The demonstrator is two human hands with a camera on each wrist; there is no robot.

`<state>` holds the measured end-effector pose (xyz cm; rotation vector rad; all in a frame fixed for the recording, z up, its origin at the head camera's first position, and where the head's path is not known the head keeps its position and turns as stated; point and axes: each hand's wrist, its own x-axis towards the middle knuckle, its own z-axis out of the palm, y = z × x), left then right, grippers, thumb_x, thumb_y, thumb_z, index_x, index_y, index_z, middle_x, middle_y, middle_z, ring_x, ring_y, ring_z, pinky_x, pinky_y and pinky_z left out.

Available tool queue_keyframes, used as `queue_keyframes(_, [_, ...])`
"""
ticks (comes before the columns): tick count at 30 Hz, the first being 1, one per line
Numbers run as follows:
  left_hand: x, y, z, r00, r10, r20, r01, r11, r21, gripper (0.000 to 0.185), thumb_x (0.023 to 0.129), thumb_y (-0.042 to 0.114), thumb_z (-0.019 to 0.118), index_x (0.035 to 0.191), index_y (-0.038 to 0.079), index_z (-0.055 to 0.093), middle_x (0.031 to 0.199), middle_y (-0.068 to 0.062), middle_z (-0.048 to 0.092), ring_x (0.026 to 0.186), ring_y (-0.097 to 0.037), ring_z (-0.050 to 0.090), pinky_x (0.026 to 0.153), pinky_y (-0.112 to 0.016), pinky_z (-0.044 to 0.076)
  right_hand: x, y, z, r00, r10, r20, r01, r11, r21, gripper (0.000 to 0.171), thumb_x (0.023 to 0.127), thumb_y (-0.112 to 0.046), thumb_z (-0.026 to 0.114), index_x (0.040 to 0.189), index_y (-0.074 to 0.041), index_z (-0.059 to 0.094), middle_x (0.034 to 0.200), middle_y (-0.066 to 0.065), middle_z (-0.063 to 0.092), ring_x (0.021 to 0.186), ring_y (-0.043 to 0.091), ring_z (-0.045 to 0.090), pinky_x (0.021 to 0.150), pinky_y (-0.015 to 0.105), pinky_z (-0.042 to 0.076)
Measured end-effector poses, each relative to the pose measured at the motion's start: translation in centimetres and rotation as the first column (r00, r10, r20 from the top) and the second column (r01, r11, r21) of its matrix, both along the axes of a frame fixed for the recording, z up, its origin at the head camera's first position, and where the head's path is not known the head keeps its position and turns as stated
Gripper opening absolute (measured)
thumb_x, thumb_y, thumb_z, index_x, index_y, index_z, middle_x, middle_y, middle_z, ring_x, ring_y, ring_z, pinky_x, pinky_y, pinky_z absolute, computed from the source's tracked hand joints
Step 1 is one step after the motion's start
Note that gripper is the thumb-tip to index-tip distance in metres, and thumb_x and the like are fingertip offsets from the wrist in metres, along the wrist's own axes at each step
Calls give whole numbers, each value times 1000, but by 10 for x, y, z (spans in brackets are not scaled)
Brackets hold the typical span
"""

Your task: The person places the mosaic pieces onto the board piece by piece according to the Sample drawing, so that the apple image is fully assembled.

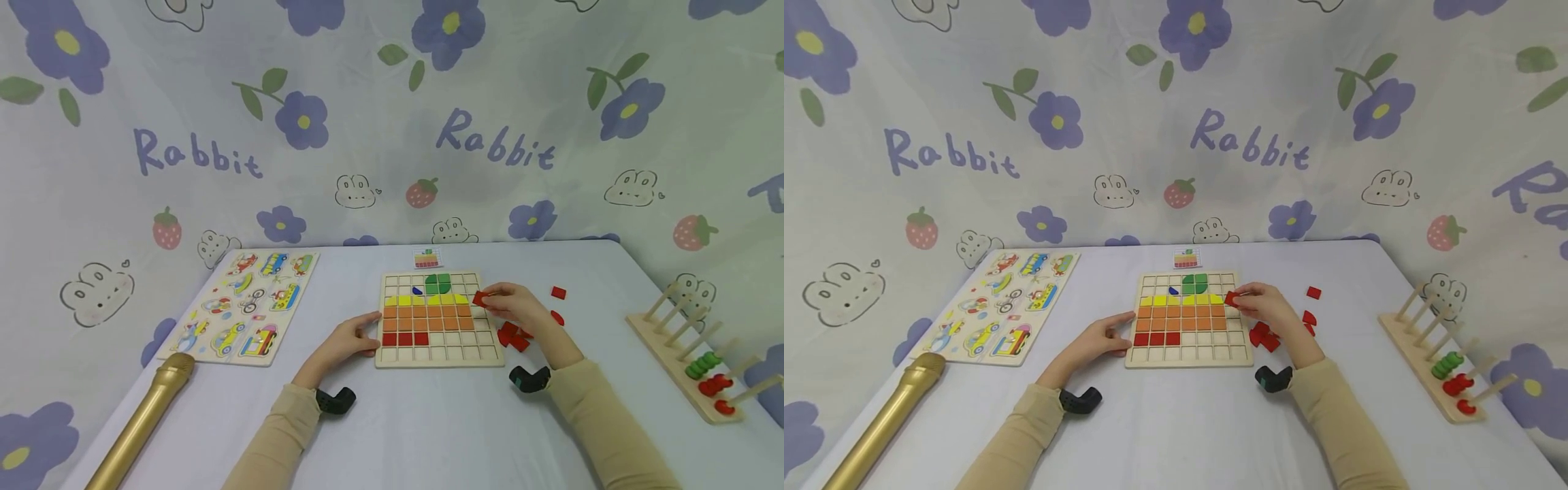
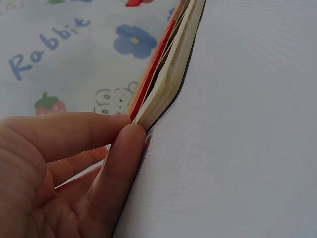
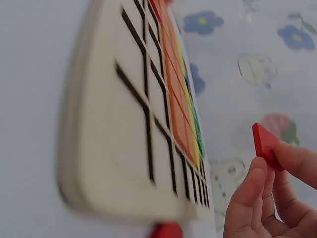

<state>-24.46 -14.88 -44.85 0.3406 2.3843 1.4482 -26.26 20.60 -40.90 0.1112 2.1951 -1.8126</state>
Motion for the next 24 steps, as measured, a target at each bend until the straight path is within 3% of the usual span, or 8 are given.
queue_keyframes(2, [4, 2, 7, 1000, -5, 3, 5, 1000, 2, 64, 81, 12, 68, 139, 4, 41, 63, -7, 56, 58, -12, 59, 63, -27, 49, 2, -13, -4, 999, 41, -5, -41, 999, 12, 37, 90, -16, 60, 120, 4, 50, 108, 10, 56, 84, 13, 56, 81, 24, 49])
queue_keyframes(5, [3, 1, 5, 1000, -7, 0, 7, 1000, -2, 64, 81, 12, 69, 139, 4, 41, 63, -6, 56, 58, -12, 59, 62, -27, 49, 6, -34, -10, 995, 94, -33, -91, 993, 69, 31, 89, -13, 61, 113, 6, 54, 112, 16, 56, 82, 15, 58, 79, 28, 51])
queue_keyframes(9, [-2, 1, -2, 1000, -1, -3, 1, 1000, -12, 64, 81, 13, 69, 139, 7, 42, 62, -4, 55, 57, -12, 59, 62, -25, 49, 10, -57, -15, 984, 165, -64, -152, 973, 172, 23, 85, -10, 65, 103, 3, 62, 100, 14, 61, 77, 16, 59, 72, 29, 52])
queue_keyframes(12, [3, 2, 5, 1000, -2, -4, 2, 1000, -12, 63, 82, 12, 68, 139, 5, 41, 63, -5, 55, 58, -12, 59, 62, -25, 49, 12, -68, -17, 978, 194, -76, -169, 951, 261, 16, 82, -11, 69, 95, -1, 66, 88, 8, 62, 74, 16, 57, 68, 26, 51])
queue_keyframes(19, [13, 5, 26, 1000, -31, 5, 31, 999, -11, 62, 83, 7, 65, 138, -1, 39, 66, -12, 57, 60, -15, 60, 66, -29, 50, 15, -79, -21, 952, 246, -183, -133, 869, 476, 9, 78, -13, 73, 80, -9, 66, 78, 1, 61, 76, 17, 51, 66, 26, 43])
queue_keyframes(24, [4, 2, 10, 1000, -11, -2, 11, 1000, -16, 63, 83, 11, 67, 139, 2, 40, 65, -7, 56, 59, -13, 59, 63, -26, 49, 17, -84, -21, 944, 253, -211, -115, 854, 508, 10, 76, -12, 75, 76, -10, 65, 73, 0, 59, 71, 16, 50, 63, 26, 43])
